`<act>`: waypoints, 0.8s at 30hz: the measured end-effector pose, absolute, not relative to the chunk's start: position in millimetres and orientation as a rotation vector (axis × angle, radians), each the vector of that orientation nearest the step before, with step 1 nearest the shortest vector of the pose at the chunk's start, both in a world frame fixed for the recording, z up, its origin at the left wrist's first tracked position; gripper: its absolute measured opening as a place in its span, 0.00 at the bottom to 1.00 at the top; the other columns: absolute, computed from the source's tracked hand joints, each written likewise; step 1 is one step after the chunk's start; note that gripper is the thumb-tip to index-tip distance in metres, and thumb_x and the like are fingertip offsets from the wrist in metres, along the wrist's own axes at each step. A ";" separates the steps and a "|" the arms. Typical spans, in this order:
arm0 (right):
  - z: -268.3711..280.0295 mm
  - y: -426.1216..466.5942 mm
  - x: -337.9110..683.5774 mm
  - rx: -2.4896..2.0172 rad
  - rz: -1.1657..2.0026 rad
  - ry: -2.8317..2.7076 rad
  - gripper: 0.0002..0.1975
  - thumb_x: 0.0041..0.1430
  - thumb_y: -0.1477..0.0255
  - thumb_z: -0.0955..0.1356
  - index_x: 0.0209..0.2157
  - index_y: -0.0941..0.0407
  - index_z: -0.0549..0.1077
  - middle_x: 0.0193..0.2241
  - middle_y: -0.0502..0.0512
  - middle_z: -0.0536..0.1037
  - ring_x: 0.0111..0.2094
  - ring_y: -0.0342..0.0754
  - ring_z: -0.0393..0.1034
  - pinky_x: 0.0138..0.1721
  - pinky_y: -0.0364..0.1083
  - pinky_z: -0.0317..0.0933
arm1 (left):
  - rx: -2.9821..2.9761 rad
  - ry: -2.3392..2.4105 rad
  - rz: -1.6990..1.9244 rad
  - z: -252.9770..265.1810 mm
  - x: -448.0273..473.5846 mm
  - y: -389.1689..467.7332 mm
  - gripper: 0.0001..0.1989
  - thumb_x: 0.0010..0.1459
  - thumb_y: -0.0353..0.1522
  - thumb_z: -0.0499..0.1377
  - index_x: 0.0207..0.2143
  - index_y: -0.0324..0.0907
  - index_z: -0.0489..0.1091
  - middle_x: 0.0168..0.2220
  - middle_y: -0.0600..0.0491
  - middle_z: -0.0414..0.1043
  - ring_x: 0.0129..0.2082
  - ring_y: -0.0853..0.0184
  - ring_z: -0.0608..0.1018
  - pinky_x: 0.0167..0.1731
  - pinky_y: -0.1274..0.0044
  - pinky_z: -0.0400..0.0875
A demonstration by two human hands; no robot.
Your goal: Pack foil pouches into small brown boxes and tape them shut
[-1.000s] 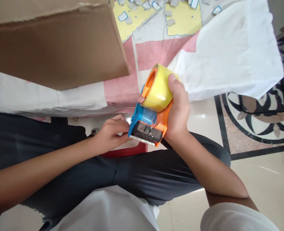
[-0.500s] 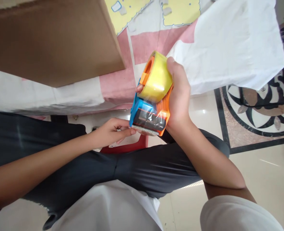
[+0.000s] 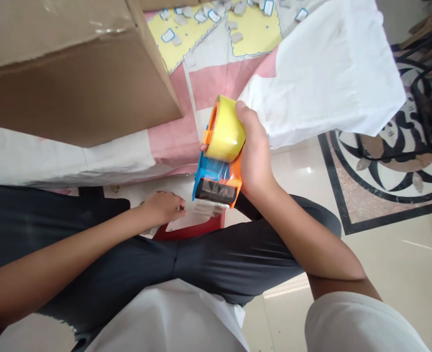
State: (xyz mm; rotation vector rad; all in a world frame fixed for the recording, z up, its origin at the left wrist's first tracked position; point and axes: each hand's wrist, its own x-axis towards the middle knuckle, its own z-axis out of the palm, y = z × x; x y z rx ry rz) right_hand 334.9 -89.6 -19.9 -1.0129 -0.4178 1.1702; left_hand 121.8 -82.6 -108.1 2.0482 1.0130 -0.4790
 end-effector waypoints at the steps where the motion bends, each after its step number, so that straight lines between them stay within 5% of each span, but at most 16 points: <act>1: -19.7 -89.7 335.8 -1.018 1.191 -0.423 0.16 0.61 0.59 0.66 0.37 0.59 0.74 0.29 0.54 0.78 0.38 0.50 0.77 0.44 0.48 0.74 | 2.076 1.017 -0.501 -108.2 123.3 -81.6 0.18 0.53 0.48 0.65 0.33 0.42 0.79 0.31 0.44 0.79 0.36 0.53 0.80 0.41 0.65 0.72; 4: -19.9 -90.6 335.4 -1.015 1.239 -0.425 0.15 0.61 0.57 0.65 0.35 0.55 0.72 0.25 0.52 0.76 0.36 0.52 0.78 0.41 0.49 0.74 | 2.159 0.809 -0.234 -93.6 134.0 -76.0 0.28 0.53 0.51 0.65 0.50 0.44 0.74 0.51 0.43 0.76 0.52 0.50 0.76 0.53 0.62 0.68; 7: -20.3 -92.4 331.7 -0.999 1.268 -0.393 0.15 0.60 0.54 0.66 0.32 0.52 0.70 0.22 0.50 0.74 0.34 0.52 0.78 0.38 0.51 0.75 | 2.122 0.527 0.219 -69.8 144.9 -77.0 0.37 0.48 0.53 0.68 0.55 0.43 0.70 0.57 0.43 0.72 0.57 0.51 0.72 0.58 0.63 0.65; 11: -18.7 -95.6 327.1 -0.996 1.253 -0.377 0.13 0.61 0.57 0.67 0.28 0.51 0.69 0.23 0.49 0.73 0.28 0.48 0.75 0.32 0.48 0.75 | 1.991 0.513 0.508 -50.3 150.3 -95.9 0.34 0.44 0.55 0.69 0.48 0.43 0.76 0.47 0.44 0.79 0.51 0.51 0.77 0.56 0.62 0.66; 14: -16.4 -99.7 323.9 -0.986 1.265 -0.390 0.14 0.61 0.56 0.67 0.30 0.52 0.70 0.24 0.49 0.73 0.25 0.47 0.74 0.29 0.47 0.74 | 1.847 0.579 0.607 -42.9 149.9 -108.4 0.22 0.55 0.53 0.63 0.39 0.44 0.80 0.39 0.48 0.82 0.43 0.58 0.80 0.50 0.66 0.70; 19: -24.0 -108.7 315.3 -0.945 1.418 -0.590 0.21 0.54 0.48 0.70 0.39 0.50 0.74 0.31 0.50 0.79 0.37 0.51 0.78 0.38 0.49 0.74 | 1.731 0.636 0.675 -24.9 142.4 -112.1 0.15 0.62 0.46 0.60 0.34 0.49 0.82 0.24 0.53 0.79 0.30 0.64 0.81 0.35 0.72 0.74; 24: -46.8 -114.3 304.3 -0.955 1.315 -0.610 0.33 0.42 0.41 0.72 0.43 0.50 0.74 0.31 0.51 0.80 0.38 0.53 0.78 0.35 0.50 0.72 | 1.578 0.696 0.722 -5.3 135.4 -109.4 0.12 0.63 0.41 0.61 0.31 0.50 0.83 0.29 0.55 0.82 0.32 0.66 0.83 0.34 0.76 0.75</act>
